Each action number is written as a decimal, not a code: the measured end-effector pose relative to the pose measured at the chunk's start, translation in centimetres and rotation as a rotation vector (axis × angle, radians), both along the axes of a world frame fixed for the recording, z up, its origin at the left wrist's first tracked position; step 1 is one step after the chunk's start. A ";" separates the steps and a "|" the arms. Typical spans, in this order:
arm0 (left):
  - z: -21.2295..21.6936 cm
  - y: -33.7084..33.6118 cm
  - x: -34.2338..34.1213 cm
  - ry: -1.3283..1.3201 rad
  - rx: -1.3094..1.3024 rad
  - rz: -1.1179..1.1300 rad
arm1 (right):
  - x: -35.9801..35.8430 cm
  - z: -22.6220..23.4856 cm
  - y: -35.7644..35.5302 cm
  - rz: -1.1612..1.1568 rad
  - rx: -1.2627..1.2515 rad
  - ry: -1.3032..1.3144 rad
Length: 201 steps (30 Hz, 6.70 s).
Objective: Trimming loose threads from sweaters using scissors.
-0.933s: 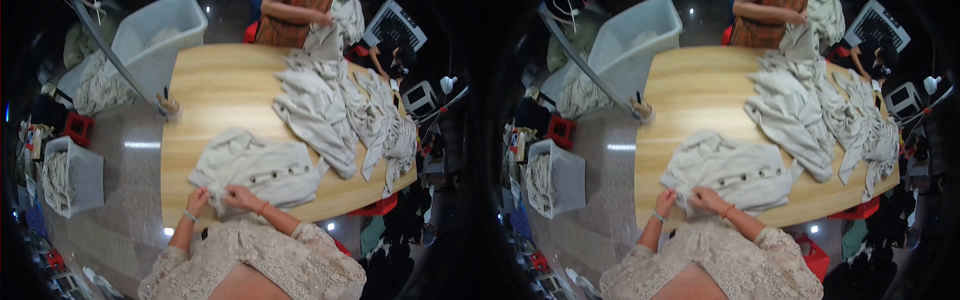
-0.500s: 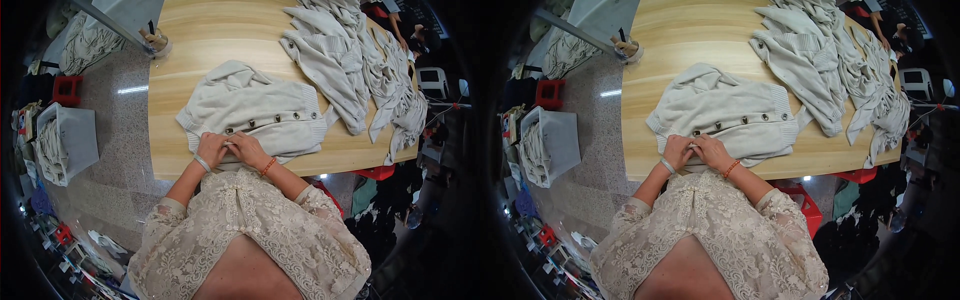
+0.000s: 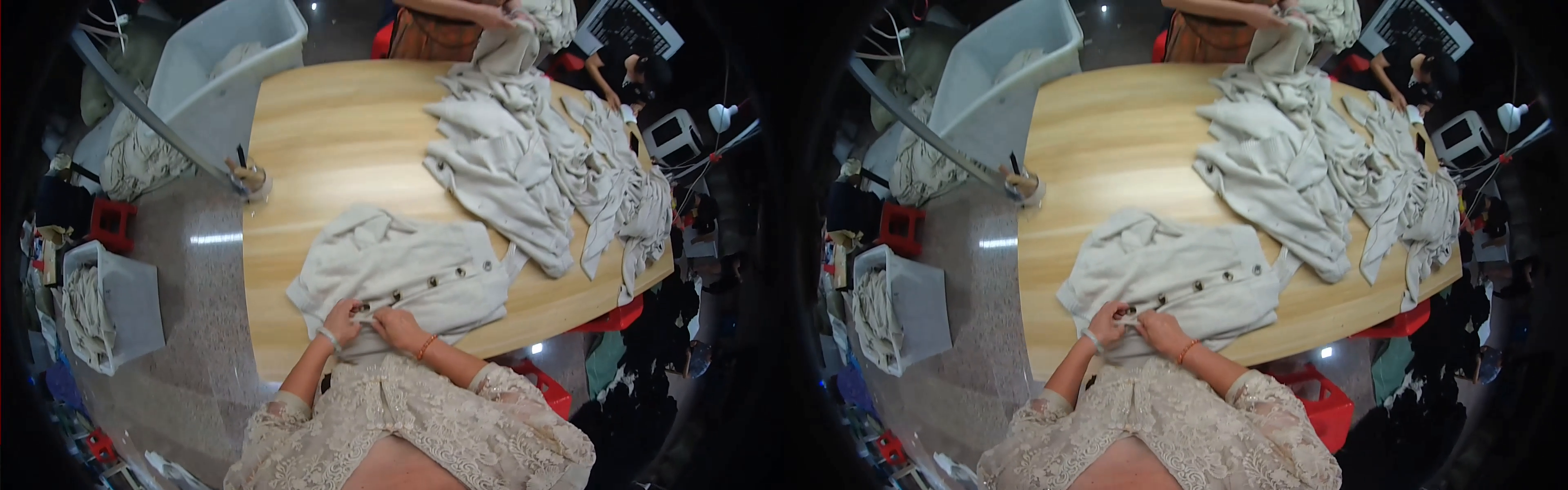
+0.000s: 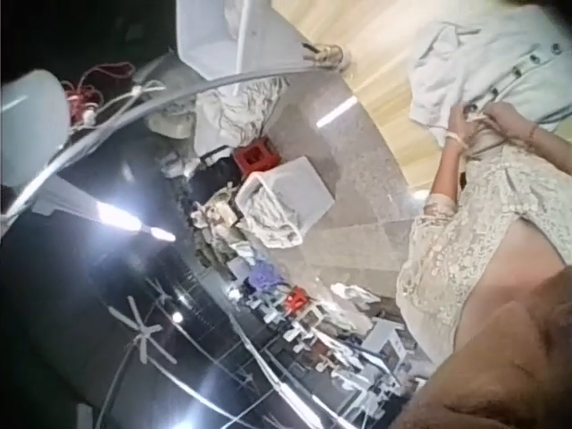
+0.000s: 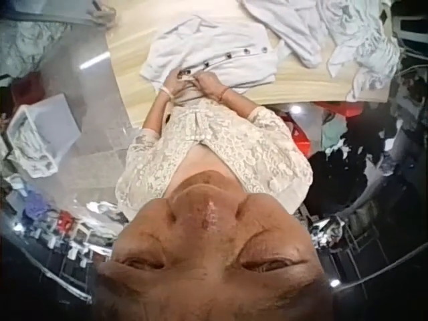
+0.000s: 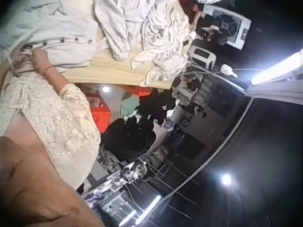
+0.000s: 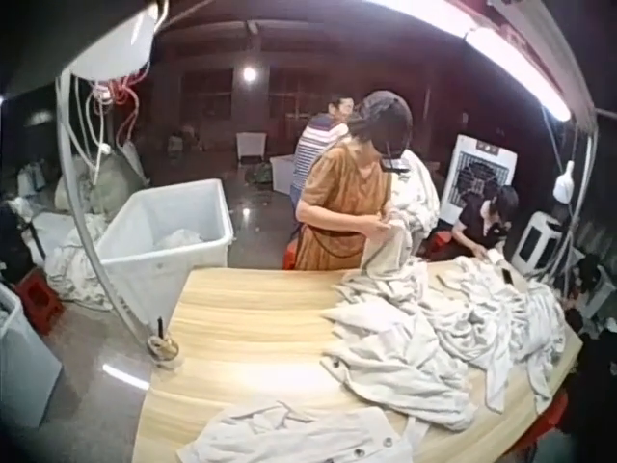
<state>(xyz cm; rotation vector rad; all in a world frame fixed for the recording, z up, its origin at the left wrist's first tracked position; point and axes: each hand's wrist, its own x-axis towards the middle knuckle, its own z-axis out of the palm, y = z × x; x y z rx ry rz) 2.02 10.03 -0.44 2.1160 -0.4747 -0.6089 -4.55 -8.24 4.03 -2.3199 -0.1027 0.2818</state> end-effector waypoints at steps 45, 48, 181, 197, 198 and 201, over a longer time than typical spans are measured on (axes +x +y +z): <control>2.5 -0.4 0.2 -0.043 -0.145 -0.053 | 0.7 -1.4 -1.2 0.022 0.114 -0.089; 2.3 -0.2 0.1 0.023 -0.168 -0.066 | 0.4 -1.1 -1.6 0.052 0.149 -0.135; 0.5 -12.2 -0.4 0.395 -0.193 0.037 | -5.0 2.1 -7.1 -0.352 -0.001 -0.178; 1.4 -10.6 -0.1 0.639 -0.238 0.044 | -4.9 1.7 -6.7 -0.284 -0.004 -0.017; 1.2 -10.1 0.0 0.597 -0.237 -0.013 | -4.9 1.8 -6.6 -0.246 -0.036 -0.005; 3.5 -9.9 -0.1 0.630 -0.341 -0.201 | -5.3 1.0 -7.2 -0.262 -0.014 -0.017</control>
